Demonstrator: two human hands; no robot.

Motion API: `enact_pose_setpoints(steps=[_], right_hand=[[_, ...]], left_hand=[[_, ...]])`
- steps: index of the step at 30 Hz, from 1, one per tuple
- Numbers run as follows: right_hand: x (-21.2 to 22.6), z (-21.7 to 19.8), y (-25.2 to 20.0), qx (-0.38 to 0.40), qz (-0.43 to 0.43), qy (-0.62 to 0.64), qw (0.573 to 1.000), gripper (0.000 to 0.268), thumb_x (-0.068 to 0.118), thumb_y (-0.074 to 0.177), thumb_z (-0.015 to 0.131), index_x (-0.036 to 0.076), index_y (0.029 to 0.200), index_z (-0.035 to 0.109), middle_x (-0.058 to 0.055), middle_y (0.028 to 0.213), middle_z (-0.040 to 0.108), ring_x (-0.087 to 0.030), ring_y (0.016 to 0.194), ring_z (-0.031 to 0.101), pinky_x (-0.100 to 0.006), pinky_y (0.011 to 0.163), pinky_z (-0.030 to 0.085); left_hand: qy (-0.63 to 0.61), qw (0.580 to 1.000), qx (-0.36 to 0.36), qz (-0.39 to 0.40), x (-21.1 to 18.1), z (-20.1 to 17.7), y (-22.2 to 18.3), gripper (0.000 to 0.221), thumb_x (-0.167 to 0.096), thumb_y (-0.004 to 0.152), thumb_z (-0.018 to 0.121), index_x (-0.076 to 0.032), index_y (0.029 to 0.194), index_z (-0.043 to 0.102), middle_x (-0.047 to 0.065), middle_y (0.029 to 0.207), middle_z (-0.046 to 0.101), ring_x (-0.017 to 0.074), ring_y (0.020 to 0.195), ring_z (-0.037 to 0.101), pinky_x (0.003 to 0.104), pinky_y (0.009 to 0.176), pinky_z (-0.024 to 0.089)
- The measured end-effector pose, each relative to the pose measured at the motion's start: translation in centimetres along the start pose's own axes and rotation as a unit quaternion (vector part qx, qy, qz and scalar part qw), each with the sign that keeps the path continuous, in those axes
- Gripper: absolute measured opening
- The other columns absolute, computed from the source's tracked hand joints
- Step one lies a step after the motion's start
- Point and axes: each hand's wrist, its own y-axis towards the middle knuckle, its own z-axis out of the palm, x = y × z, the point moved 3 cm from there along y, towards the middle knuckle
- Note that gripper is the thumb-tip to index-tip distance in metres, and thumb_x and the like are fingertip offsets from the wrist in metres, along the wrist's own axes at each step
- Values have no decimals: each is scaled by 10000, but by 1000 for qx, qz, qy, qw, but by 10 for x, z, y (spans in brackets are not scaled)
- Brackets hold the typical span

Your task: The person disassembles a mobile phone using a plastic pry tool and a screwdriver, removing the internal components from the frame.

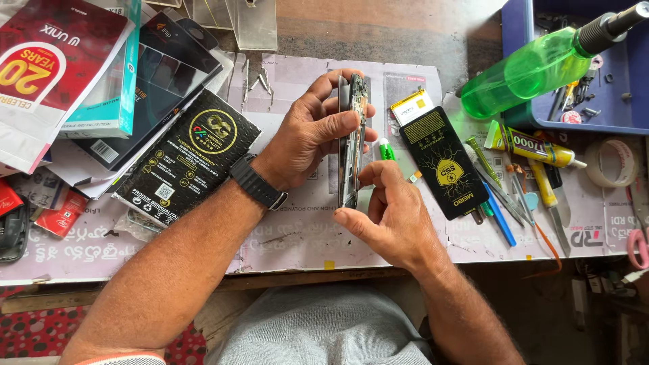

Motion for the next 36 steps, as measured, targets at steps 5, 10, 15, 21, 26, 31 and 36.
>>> enact_pose_setpoints(steps=[5, 10, 15, 21, 26, 31, 36], right_hand=[[-12, 1, 2, -16, -21, 107, 994, 648, 196, 752, 770, -11, 1283, 461, -114, 1033, 662, -68, 615, 561, -246, 514, 467], [-27, 7, 4, -27, -24, 230, 973, 652, 104, 840, 758, 24, 1404, 440, -194, 1240, 617, -85, 795, 583, -259, 682, 546], [-34, 3, 6, -25, -3, 286, 958, 672, 134, 848, 780, 56, 1439, 470, -229, 1294, 624, -109, 834, 646, -280, 700, 580], [-36, 0, 8, -44, -10, 288, 957, 684, 166, 852, 776, 48, 1459, 486, -248, 1317, 650, -127, 772, 656, -287, 708, 585], [-40, 2, 10, -57, -45, 294, 953, 697, 154, 865, 746, 12, 1486, 466, -233, 1286, 683, -130, 761, 671, -294, 679, 593], [-48, 4, 14, -25, -81, 407, 910, 697, 117, 901, 713, -26, 1534, 458, -255, 1212, 673, -180, 753, 671, -339, 683, 600], [-51, -3, 15, 49, -53, 561, 825, 711, 249, 906, 696, -105, 1487, 489, -306, 1206, 677, -231, 756, 677, -393, 673, 603]], left_hand=[[50, 997, -49, 18, -1, 1, 1, 711, -342, 888, 786, -173, 1495, 457, 75, 1190, 697, 182, 1041, 734, 343, 783, 646], [53, 994, -87, 40, -2, -1, 2, 722, -339, 890, 802, -174, 1513, 476, 36, 1136, 698, 145, 1020, 719, 324, 765, 644], [89, 986, -129, 49, -1, -4, 3, 752, -360, 876, 797, -179, 1531, 476, 10, 1100, 687, 111, 993, 689, 324, 727, 658], [93, 984, -142, 62, 1, -7, 5, 796, -435, 874, 781, -190, 1553, 445, 11, 1136, 685, 108, 997, 667, 286, 719, 651], [127, 976, -146, 96, 2, -8, 5, 883, -503, 829, 802, -175, 1557, 425, 62, 1219, 648, 126, 1058, 688, 310, 771, 686], [115, 979, -128, 109, -1, -4, 3, 936, -584, 850, 718, -114, 1556, 323, 100, 1242, 634, 142, 1050, 686, 322, 776, 682], [-27, 994, -77, 77, -8, -5, -3, 624, -449, 1011, 638, 37, 1385, 522, 105, 1203, 693, 208, 1086, 681, 414, 969, 594]])
